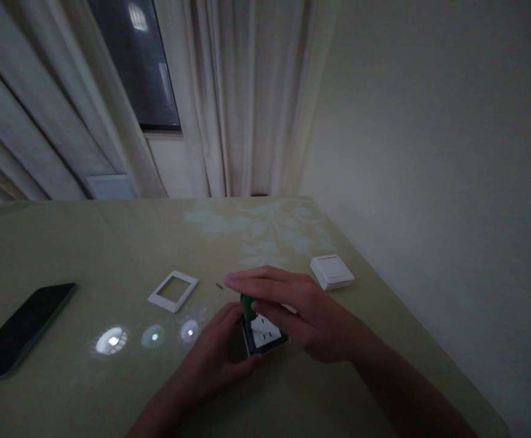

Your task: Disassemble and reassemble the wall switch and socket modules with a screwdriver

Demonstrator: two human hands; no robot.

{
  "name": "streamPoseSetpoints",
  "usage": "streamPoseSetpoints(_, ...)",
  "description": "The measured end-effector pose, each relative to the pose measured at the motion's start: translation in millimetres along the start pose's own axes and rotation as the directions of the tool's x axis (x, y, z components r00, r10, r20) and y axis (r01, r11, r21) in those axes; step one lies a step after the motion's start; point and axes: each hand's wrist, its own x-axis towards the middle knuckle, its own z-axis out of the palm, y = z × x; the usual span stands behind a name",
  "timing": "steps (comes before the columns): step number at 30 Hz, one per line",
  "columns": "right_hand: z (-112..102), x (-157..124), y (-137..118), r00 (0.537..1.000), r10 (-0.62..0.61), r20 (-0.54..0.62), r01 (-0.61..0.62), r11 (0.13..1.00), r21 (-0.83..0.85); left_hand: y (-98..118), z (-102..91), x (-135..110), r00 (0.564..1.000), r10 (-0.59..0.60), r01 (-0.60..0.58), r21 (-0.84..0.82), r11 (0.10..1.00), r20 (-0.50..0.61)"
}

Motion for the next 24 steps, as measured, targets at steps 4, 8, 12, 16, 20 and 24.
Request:
streamPoseSetpoints(4, 11, -1, 5, 0.954, -0.062, -0.292, 0.001, 0.979, -0.205, -5, 2.2, -1, 1.0, 0.009, -0.009, 0.013, 1.0, -0.005)
streamPoseSetpoints(8, 10, -1, 3, 0.977, -0.054, -0.205, -0.001, 0.966, -0.258, -7, 2.7, -2, 1.0, 0.026, -0.026, -0.002, 1.0, 0.015)
streamPoseSetpoints(12, 2, -1, 6, 0.995, 0.015, -0.099, -0.025, 0.995, -0.094, -6, 2.0, 0, 0.999, 0.028, -0.027, -0.013, 1.0, 0.017)
streamPoseSetpoints(16, 8, -3, 13, 0.948, -0.021, -0.318, -0.034, 0.986, -0.166, -7, 2.0, 0, 1.0, 0.016, -0.016, -0.011, 1.0, 0.016)
streamPoseSetpoints(20, 4, -3, 7, 0.992, 0.031, -0.123, -0.048, 0.989, -0.141, -7, 1.3, -1, 1.0, 0.02, -0.02, -0.016, 1.0, 0.011)
streamPoseSetpoints(24, 1, -2, 7, 0.997, 0.054, -0.053, -0.055, 0.998, -0.019, -8, 0.9, -1, 1.0, 0.011, -0.011, -0.009, 1.0, 0.0)
